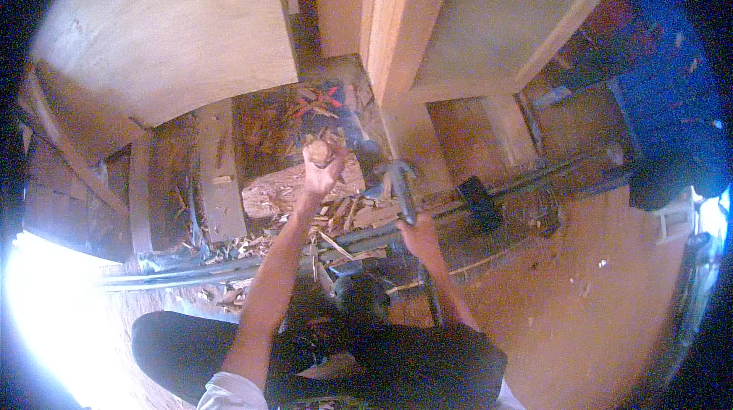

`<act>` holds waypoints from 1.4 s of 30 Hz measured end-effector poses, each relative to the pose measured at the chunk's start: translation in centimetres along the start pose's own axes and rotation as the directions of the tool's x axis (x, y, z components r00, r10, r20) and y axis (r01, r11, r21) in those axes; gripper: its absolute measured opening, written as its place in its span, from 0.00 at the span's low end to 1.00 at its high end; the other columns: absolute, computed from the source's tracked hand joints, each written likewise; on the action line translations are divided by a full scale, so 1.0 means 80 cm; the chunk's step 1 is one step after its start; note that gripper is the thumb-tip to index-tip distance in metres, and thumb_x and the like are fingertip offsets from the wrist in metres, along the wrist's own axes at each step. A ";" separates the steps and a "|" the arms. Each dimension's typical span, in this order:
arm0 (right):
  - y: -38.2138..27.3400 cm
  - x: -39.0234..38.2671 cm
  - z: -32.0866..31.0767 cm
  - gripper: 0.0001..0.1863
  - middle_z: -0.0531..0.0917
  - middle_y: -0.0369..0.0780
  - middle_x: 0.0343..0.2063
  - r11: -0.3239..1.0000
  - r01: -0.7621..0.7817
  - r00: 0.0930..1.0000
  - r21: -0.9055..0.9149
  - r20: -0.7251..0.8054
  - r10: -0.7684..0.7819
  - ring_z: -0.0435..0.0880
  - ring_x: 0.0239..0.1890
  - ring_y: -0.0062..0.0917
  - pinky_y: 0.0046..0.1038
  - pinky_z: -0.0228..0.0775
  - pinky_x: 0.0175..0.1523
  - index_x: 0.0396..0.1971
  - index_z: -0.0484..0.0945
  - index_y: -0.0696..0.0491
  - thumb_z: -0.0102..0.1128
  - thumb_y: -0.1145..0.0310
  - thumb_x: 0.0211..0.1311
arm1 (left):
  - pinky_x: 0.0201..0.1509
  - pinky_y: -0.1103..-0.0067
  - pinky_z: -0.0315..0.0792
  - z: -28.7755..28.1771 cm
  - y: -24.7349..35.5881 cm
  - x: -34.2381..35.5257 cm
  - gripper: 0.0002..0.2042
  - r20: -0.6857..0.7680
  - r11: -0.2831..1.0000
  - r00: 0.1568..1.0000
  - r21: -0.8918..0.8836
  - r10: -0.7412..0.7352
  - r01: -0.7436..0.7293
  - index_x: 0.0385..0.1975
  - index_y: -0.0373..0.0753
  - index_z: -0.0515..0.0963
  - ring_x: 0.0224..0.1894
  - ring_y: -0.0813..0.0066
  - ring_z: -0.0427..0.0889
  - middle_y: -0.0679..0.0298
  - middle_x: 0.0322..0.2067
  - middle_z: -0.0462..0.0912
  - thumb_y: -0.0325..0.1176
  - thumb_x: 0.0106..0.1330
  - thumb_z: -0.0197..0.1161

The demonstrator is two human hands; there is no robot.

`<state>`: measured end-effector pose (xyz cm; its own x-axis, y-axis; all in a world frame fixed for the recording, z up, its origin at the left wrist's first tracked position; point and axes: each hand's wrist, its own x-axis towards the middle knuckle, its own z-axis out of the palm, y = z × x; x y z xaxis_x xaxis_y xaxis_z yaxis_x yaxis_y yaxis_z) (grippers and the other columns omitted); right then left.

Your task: The person sits on the floor and uses a chisel and hammer to carve a small piece of wood. They repeatedly strike the chisel to remove wood shavings and shape the block.

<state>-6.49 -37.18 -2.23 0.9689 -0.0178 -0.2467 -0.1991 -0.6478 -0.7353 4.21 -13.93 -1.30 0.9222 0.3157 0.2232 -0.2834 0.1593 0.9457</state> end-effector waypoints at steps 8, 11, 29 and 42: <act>-0.243 -0.086 -0.187 0.10 0.64 0.27 0.09 0.858 0.049 0.971 0.511 -0.226 0.078 0.60 0.07 0.09 0.15 0.47 0.10 0.24 0.67 0.49 0.61 0.69 0.53 | 0.39 0.75 0.69 -0.002 -0.024 -0.001 0.14 0.282 0.978 0.936 0.069 -0.209 0.198 0.41 0.42 0.65 0.36 0.71 0.74 0.64 0.34 0.73 0.26 0.57 0.60; -0.295 -0.099 -0.221 0.08 0.63 0.28 0.09 0.732 0.285 0.951 0.619 -0.277 -0.136 0.59 0.08 0.09 0.14 0.46 0.10 0.24 0.66 0.49 0.58 0.69 0.56 | 0.34 0.78 0.67 0.005 -0.010 -0.001 0.11 0.491 0.782 0.870 0.557 -0.040 -0.278 0.35 0.41 0.71 0.33 0.75 0.73 0.68 0.30 0.73 0.25 0.53 0.61; -0.272 -0.069 -0.191 0.08 0.70 0.30 0.12 0.919 0.317 0.940 0.235 -0.208 -0.271 0.60 0.09 0.08 0.13 0.47 0.12 0.26 0.67 0.51 0.59 0.71 0.56 | 0.18 0.78 0.60 0.031 -0.030 -0.003 0.06 0.301 0.995 0.950 0.016 0.084 -0.093 0.12 0.36 0.68 0.15 0.81 0.63 0.68 0.12 0.68 0.24 0.45 0.58; -0.258 -0.056 -0.200 0.10 0.65 0.28 0.10 0.921 0.194 0.976 0.338 -0.156 -0.149 0.58 0.08 0.09 0.14 0.46 0.10 0.26 0.64 0.49 0.58 0.74 0.53 | 0.20 0.78 0.61 0.023 -0.006 -0.001 0.06 0.330 0.997 0.941 -0.021 0.078 -0.075 0.13 0.36 0.68 0.17 0.83 0.64 0.71 0.13 0.67 0.23 0.47 0.58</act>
<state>-4.38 -35.95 24.17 0.9986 -0.0402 -0.0330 -0.0447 -0.3422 -0.9386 4.73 -15.78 -1.30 0.9324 0.0010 0.3613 -0.3571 0.1547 0.9211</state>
